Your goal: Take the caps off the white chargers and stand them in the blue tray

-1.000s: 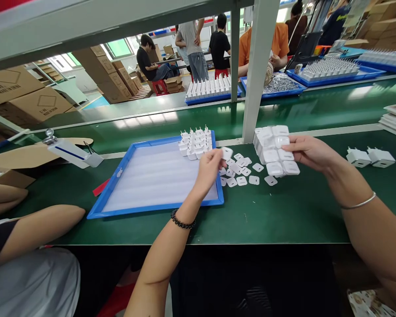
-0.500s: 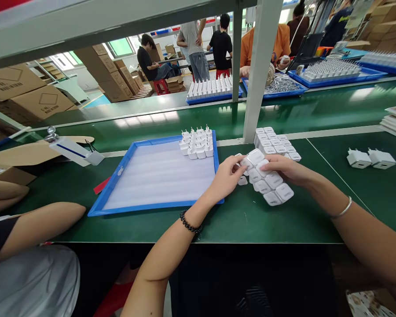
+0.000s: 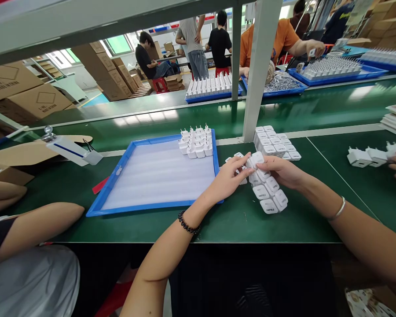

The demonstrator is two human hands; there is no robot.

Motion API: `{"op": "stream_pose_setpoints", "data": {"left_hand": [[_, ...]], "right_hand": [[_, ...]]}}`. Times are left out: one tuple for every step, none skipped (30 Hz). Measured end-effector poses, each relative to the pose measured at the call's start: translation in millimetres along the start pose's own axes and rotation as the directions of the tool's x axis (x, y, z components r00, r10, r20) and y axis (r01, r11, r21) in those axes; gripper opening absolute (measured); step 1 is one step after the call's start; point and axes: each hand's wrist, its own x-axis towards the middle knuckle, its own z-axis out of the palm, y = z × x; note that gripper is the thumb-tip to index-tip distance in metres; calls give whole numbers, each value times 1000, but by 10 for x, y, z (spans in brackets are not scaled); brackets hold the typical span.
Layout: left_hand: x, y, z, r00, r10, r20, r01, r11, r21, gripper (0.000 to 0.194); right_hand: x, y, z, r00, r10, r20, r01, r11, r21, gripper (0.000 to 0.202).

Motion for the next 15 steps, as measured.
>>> {"op": "stream_pose_setpoints", "data": {"left_hand": [[-3, 5, -5, 1000, 2, 11, -2, 1000, -13, 58], [-5, 7, -12, 1000, 13, 17, -12, 999, -36, 57], [-7, 8, -18, 999, 35, 16, -34, 997, -66, 54], [-8, 6, -23, 998, 65, 8, -64, 993, -96, 52], [-8, 3, -26, 995, 98, -9, -98, 989, -112, 50], [-8, -2, -27, 991, 127, -33, -130, 986, -107, 49], [-9, -8, -27, 986, 152, -62, -157, 984, -82, 48], [-9, -14, -26, 981, 171, -87, -175, 984, -43, 48], [-10, -20, -26, 977, 184, -106, -185, 983, -1, 47], [-11, -25, -27, 974, 195, -118, -192, 981, 35, 48], [-12, -28, -32, 973, 201, -118, -195, 979, 60, 48], [-13, -30, -39, 974, 200, -106, -193, 978, 73, 49], [-14, -31, -47, 977, 193, -91, -186, 979, 79, 49], [-15, -29, -56, 980, 183, -78, -176, 981, 81, 49], [-15, -27, -63, 982, 173, -70, -167, 982, 82, 48]], "right_hand": [[1, 5, -1, 1000, 2, -2, -2, 1000, 18, 29], [1, 7, -3, 1000, 3, -8, -2, 999, 42, 28], [1, 7, -5, 1000, 3, -18, -2, 998, 69, 27], [-1, 4, -5, 1000, 5, -30, -3, 996, 94, 25], [-4, 0, -3, 999, 8, -41, -3, 994, 113, 23], [-7, -5, 2, 999, 9, -50, -2, 992, 124, 21], [-9, -8, 9, 998, 5, -55, 2, 992, 125, 19], [-11, -9, 19, 998, -2, -55, 9, 993, 116, 18], [-11, -9, 29, 999, -12, -53, 17, 995, 102, 18], [-11, -6, 40, 999, -21, -49, 26, 996, 86, 18], [-10, -3, 49, 998, -29, -47, 33, 997, 72, 19], [-9, 1, 57, 998, -33, -49, 36, 997, 64, 20], [-7, 4, 62, 998, -34, -54, 37, 998, 60, 20], [-7, 5, 65, 998, -32, -58, 35, 998, 60, 21], [-7, 5, 67, 998, -31, -62, 35, 997, 62, 21]]}}
